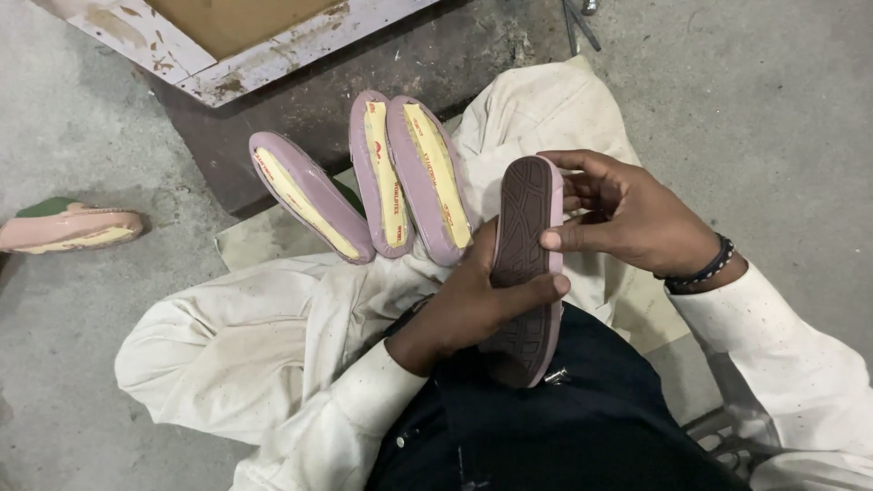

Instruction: Attaching rubber soles to shoe uppers by heating the components and manually pressing them together to bond the adhesive.

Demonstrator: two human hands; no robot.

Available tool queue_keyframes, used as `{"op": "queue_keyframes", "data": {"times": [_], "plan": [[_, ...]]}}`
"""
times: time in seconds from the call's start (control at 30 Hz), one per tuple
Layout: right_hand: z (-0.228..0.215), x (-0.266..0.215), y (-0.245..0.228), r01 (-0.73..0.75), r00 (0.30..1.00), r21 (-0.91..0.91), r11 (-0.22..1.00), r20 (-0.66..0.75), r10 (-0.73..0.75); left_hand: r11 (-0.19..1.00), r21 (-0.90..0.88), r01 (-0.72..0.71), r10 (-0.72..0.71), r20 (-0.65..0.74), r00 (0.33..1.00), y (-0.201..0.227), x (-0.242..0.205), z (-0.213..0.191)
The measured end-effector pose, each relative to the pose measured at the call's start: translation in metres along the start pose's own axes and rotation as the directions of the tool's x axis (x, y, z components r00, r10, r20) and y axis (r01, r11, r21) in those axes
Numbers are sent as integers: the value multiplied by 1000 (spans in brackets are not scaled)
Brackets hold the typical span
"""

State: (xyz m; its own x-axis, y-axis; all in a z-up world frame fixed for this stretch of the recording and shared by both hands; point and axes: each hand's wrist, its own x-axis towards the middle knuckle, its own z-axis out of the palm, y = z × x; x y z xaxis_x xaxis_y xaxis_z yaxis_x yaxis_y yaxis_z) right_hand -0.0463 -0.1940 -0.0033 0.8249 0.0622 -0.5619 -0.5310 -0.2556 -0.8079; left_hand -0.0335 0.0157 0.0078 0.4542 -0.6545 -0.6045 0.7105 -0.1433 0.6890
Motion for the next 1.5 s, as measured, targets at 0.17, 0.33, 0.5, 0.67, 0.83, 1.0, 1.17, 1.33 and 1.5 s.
{"op": "queue_keyframes", "data": {"times": [0.17,0.33,0.5,0.67,0.83,1.0,1.17,1.33,1.5], "plan": [[13,-3,6,94,962,-31,995,-255,-99,994,-110,25,-35,-83,996,-11,28,-2],[22,-36,5,262,827,-379,888,-386,-409,938,-339,-64,26,-115,993,-11,56,-1],[38,-62,21,320,846,-525,789,-217,-487,864,-495,-95,42,-117,992,-4,60,3],[49,-60,36,313,797,-470,826,-343,-497,921,-380,-85,7,-204,979,1,52,11],[41,-29,54,384,771,-174,907,-480,-419,966,-206,-157,103,-253,962,-11,61,7],[16,26,66,319,798,32,947,-549,-250,924,-203,-325,290,-186,939,-27,69,0],[-7,36,15,449,852,43,893,-324,-412,916,182,-356,339,119,933,15,35,-18],[-23,-17,41,426,892,-147,893,-94,-442,807,526,-270,216,162,963,33,0,-70],[42,-57,101,343,905,170,924,-322,-277,864,87,-496,503,-169,847,26,31,-81]]}}
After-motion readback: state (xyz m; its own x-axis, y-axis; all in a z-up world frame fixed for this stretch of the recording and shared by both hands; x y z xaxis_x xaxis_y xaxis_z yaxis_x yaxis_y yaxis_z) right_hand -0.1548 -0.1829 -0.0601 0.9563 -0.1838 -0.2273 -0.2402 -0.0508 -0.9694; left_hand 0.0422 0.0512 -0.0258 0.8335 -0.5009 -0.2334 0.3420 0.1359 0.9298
